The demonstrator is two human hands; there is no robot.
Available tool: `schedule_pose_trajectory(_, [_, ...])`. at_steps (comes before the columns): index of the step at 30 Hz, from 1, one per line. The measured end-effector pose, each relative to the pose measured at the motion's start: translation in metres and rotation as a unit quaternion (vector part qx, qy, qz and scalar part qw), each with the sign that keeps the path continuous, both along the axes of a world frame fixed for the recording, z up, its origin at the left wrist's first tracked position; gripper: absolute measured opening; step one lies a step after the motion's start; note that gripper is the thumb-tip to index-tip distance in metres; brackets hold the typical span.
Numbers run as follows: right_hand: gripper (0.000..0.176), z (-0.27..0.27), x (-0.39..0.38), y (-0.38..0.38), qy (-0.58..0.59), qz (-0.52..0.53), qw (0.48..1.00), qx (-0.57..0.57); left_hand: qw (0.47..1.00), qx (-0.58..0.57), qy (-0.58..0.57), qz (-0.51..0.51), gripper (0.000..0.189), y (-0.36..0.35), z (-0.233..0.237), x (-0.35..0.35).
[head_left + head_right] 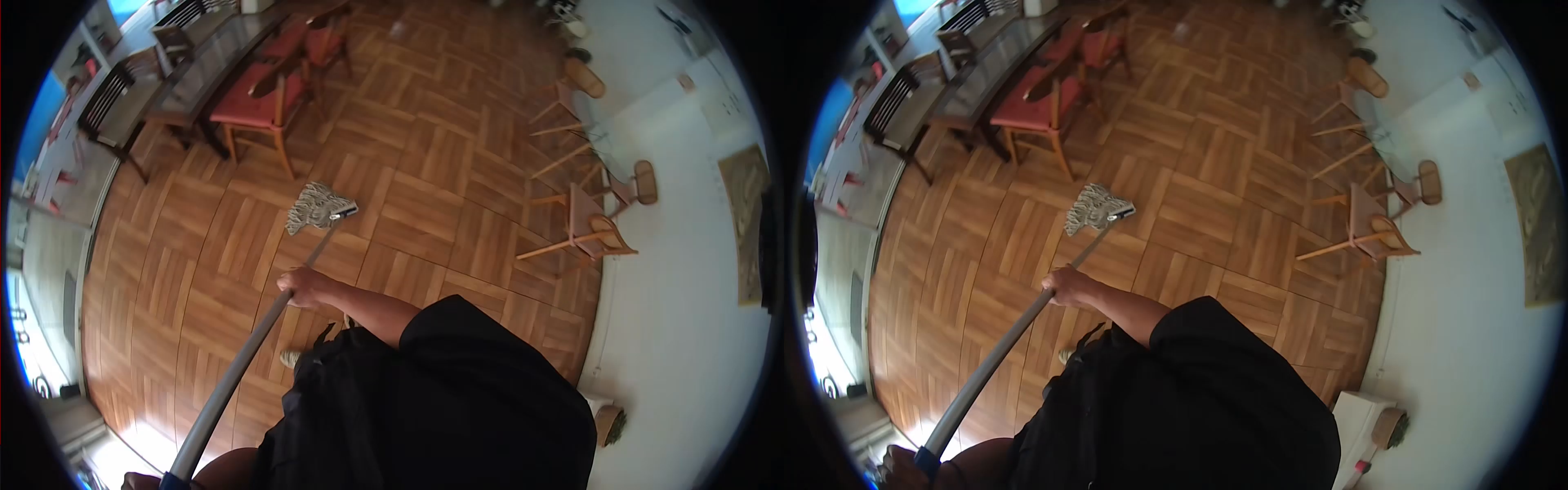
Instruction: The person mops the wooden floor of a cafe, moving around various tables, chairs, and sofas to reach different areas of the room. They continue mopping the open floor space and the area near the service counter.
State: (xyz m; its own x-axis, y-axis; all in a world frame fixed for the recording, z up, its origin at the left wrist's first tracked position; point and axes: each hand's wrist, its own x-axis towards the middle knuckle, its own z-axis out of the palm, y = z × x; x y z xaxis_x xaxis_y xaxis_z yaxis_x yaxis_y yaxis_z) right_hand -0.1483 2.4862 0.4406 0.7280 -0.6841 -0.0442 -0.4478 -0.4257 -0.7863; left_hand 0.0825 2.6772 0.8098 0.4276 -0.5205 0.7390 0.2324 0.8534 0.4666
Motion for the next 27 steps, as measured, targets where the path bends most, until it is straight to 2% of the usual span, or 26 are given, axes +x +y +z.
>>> schedule_pose_trajectory(1, [0.017,-0.009,-0.025,0.004,0.004,-0.033,0.999,0.017,0.997,0.040,-0.029,0.052,0.036,0.005,-0.017,0.009])
schedule_pose_trajectory(3, [0.019,-0.009,-0.066,0.015,0.004,-0.089,0.995,0.048,0.994,0.074,-0.064,0.042,0.038,0.013,-0.026,0.003])
schedule_pose_trajectory(5, [0.023,-0.010,-0.101,0.024,0.016,-0.132,0.991,0.029,0.991,0.072,-0.074,-0.085,0.039,-0.011,-0.019,-0.040])
schedule_pose_trajectory(7, [0.020,-0.017,-0.125,0.027,0.021,-0.186,0.982,0.014,0.972,0.073,-0.084,-0.207,0.039,-0.038,-0.017,-0.063])
schedule_pose_trajectory(9, [0.018,-0.026,-0.130,0.030,0.037,-0.228,0.973,0.001,0.959,0.077,-0.115,-0.246,0.039,-0.052,-0.030,-0.053])
schedule_pose_trajectory(11, [0.016,-0.036,-0.119,0.036,0.062,-0.256,0.965,-0.015,0.958,0.097,-0.122,-0.241,0.039,-0.052,-0.037,-0.037])
schedule_pose_trajectory(14, [0.021,-0.053,-0.075,0.051,0.030,-0.260,0.962,-0.084,0.956,0.088,-0.142,-0.240,0.038,-0.036,-0.041,0.010])
schedule_pose_trajectory(17, [0.022,-0.051,-0.001,0.063,0.021,-0.240,0.967,-0.085,0.961,0.064,-0.145,-0.227,0.039,-0.009,-0.032,0.073])
schedule_pose_trajectory(18, [0.021,-0.046,0.026,0.065,0.021,-0.228,0.970,-0.087,0.963,0.061,-0.161,-0.209,0.041,0.002,-0.028,0.095])
schedule_pose_trajectory(19, [0.021,-0.042,0.054,0.067,0.022,-0.215,0.972,-0.088,0.969,0.051,-0.195,-0.140,0.043,0.013,-0.023,0.114])
schedule_pose_trajectory(21, [0.020,-0.040,0.107,0.071,0.007,-0.190,0.978,-0.089,0.987,0.014,-0.075,-0.140,0.022,0.035,-0.011,0.128])
schedule_pose_trajectory(24, [0.020,-0.037,0.182,0.082,-0.037,-0.152,0.985,-0.078,0.968,-0.022,-0.195,-0.158,0.018,0.060,0.013,0.175])
schedule_pose_trajectory(25, [0.020,-0.032,0.205,0.089,-0.049,-0.138,0.987,-0.065,0.975,-0.019,-0.165,-0.146,0.017,0.075,0.017,0.183])
schedule_pose_trajectory(27, [0.019,-0.018,0.245,0.108,-0.057,-0.095,0.993,-0.042,0.975,-0.001,-0.196,-0.108,0.019,0.104,0.033,0.200])
